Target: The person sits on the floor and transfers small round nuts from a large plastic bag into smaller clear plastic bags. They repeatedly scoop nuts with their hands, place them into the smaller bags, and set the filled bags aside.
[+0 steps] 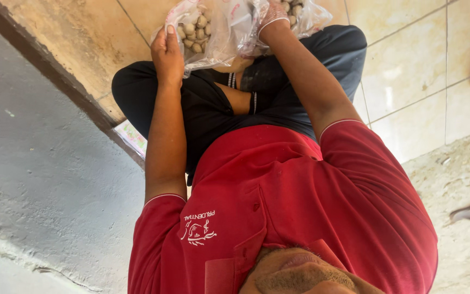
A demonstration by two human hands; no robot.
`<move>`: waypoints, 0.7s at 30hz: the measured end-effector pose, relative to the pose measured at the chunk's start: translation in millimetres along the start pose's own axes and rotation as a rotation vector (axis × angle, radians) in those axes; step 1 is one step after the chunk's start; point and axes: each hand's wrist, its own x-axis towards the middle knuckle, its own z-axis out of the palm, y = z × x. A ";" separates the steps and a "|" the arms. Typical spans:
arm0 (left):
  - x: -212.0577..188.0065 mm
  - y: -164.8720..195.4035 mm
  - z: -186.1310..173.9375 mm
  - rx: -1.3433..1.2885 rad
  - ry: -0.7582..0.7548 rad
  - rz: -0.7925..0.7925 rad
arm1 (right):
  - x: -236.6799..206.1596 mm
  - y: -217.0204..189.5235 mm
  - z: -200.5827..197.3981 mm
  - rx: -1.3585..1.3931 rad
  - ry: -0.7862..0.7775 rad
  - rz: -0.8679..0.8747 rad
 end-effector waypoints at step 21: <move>-4.4 -8.3 -3.8 0.020 -0.021 0.153 | -80.5 -75.5 18.3 1.529 -0.055 -0.229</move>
